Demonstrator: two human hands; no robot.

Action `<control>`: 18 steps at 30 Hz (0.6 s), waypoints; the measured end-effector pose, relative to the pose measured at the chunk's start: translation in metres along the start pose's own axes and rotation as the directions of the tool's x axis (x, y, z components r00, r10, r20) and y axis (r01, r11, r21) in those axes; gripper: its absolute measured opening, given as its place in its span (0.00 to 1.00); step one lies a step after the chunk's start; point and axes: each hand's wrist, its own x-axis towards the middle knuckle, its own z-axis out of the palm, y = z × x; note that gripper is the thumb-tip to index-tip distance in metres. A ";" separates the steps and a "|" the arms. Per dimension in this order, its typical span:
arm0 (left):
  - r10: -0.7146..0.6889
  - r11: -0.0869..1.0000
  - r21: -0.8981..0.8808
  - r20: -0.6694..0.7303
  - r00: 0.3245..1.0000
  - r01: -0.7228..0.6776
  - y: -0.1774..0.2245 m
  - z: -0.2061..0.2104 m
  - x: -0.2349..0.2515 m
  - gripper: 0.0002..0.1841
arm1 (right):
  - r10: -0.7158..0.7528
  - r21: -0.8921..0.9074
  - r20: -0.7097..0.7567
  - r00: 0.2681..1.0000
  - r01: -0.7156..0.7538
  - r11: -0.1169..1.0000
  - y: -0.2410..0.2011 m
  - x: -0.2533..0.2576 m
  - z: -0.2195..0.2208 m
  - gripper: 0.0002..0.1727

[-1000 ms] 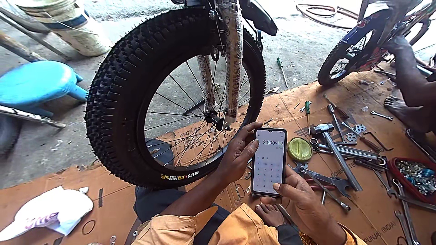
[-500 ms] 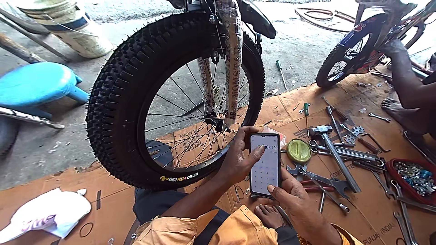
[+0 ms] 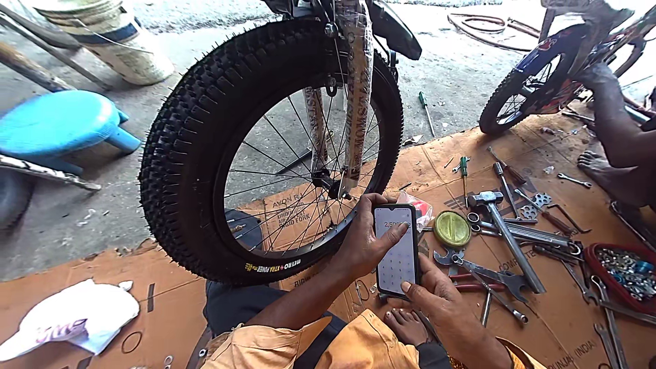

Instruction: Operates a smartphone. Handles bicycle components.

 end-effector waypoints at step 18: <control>0.004 0.988 -0.155 0.092 0.996 0.011 0.006 -0.007 0.001 0.21 | 0.000 0.161 0.017 1.000 -0.003 0.987 0.000 0.000 -0.006 0.29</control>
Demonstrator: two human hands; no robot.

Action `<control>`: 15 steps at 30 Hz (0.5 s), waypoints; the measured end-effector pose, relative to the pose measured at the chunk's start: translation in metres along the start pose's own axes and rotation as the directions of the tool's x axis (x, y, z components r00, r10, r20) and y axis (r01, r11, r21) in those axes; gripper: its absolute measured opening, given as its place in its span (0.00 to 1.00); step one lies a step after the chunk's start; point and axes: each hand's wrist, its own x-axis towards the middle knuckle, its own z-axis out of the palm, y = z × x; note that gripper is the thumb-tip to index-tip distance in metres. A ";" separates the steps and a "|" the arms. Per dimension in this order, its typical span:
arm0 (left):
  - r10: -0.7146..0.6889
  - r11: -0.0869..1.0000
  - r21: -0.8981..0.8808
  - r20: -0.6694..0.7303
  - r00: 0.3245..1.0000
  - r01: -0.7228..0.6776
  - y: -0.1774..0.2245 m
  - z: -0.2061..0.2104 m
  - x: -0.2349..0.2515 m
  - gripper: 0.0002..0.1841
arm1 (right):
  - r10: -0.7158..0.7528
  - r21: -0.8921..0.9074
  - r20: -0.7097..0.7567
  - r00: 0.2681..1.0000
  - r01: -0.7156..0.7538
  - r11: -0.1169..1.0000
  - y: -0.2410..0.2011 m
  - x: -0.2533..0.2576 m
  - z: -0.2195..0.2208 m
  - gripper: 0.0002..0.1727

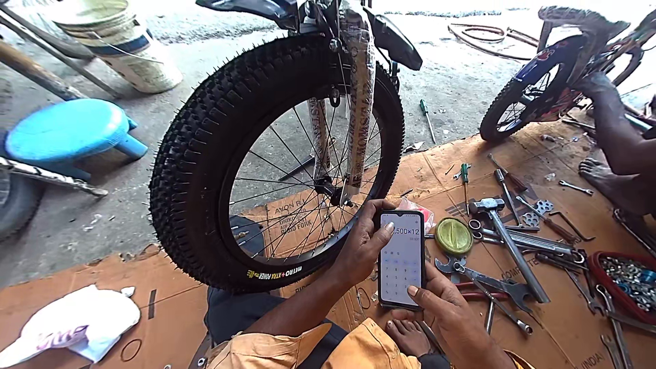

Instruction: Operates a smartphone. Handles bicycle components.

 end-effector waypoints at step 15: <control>0.000 0.995 0.100 -0.107 0.994 0.011 -0.008 0.002 0.004 0.24 | -0.008 -0.132 -0.016 1.000 0.005 0.991 -0.003 0.002 0.007 0.30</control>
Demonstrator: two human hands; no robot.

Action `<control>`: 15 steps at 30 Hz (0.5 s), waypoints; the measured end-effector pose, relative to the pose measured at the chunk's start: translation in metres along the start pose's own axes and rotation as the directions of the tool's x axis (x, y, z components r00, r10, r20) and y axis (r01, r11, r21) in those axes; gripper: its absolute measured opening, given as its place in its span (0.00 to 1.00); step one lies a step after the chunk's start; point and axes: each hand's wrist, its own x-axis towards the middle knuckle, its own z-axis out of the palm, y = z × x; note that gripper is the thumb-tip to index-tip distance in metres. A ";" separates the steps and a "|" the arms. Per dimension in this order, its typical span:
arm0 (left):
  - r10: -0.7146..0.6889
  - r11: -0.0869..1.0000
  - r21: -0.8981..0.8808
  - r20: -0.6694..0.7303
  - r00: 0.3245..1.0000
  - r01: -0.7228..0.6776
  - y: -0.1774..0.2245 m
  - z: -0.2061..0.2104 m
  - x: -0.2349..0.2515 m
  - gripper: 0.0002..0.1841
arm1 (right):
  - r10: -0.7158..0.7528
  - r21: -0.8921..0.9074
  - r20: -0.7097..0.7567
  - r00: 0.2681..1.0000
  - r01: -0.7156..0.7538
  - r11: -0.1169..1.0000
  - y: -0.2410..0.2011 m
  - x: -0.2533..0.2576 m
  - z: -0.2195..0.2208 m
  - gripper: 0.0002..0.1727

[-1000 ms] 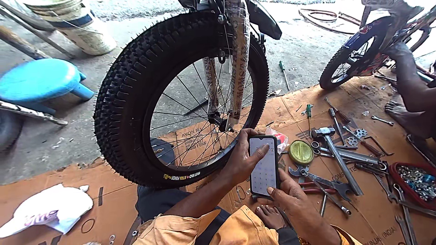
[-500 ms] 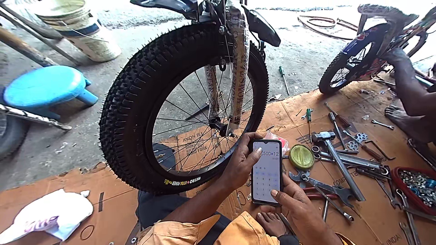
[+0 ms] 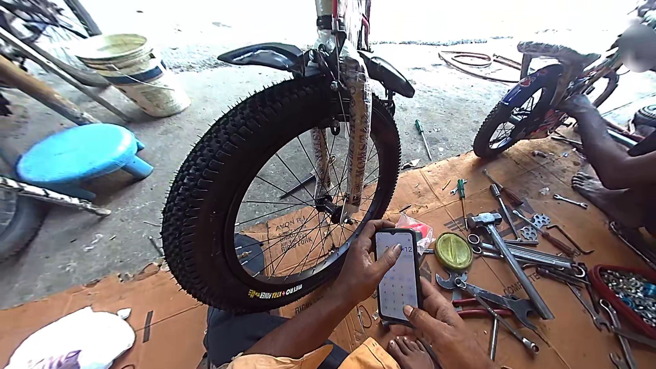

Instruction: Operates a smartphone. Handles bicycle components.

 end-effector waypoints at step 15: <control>0.037 0.999 -0.026 0.022 0.999 -0.036 0.001 -0.003 -0.004 0.21 | -0.008 0.001 0.008 1.000 0.008 1.000 0.001 -0.002 -0.001 0.32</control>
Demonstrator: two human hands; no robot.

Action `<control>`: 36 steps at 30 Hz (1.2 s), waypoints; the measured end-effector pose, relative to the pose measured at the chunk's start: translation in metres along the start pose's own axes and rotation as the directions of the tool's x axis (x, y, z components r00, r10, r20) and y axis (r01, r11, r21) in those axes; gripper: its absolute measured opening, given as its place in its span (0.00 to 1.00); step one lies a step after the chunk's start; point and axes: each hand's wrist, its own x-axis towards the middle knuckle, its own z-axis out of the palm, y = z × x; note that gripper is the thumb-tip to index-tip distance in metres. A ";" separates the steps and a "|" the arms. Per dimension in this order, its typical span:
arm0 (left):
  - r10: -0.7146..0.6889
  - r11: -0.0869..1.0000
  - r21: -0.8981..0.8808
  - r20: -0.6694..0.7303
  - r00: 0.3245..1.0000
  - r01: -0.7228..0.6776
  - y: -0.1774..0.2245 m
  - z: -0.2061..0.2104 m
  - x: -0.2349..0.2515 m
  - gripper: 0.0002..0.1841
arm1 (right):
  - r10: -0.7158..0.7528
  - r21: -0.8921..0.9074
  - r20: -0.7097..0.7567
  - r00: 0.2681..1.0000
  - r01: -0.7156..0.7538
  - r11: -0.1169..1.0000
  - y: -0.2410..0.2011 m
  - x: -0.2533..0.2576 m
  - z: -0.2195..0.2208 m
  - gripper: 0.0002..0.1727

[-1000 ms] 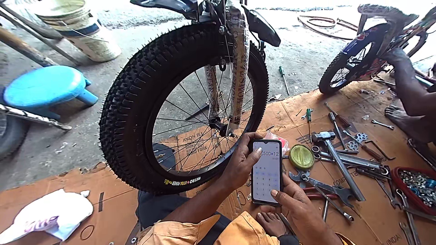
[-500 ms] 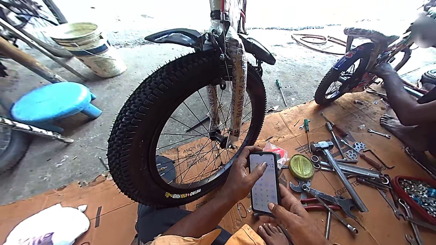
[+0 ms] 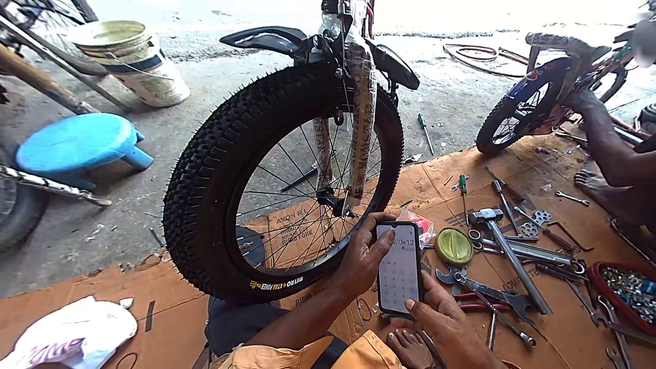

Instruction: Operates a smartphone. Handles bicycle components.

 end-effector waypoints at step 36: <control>0.149 0.987 -0.070 0.068 0.986 -0.144 0.005 -0.002 0.001 0.36 | -0.018 0.210 0.032 0.999 0.011 0.978 -0.001 0.000 -0.005 0.26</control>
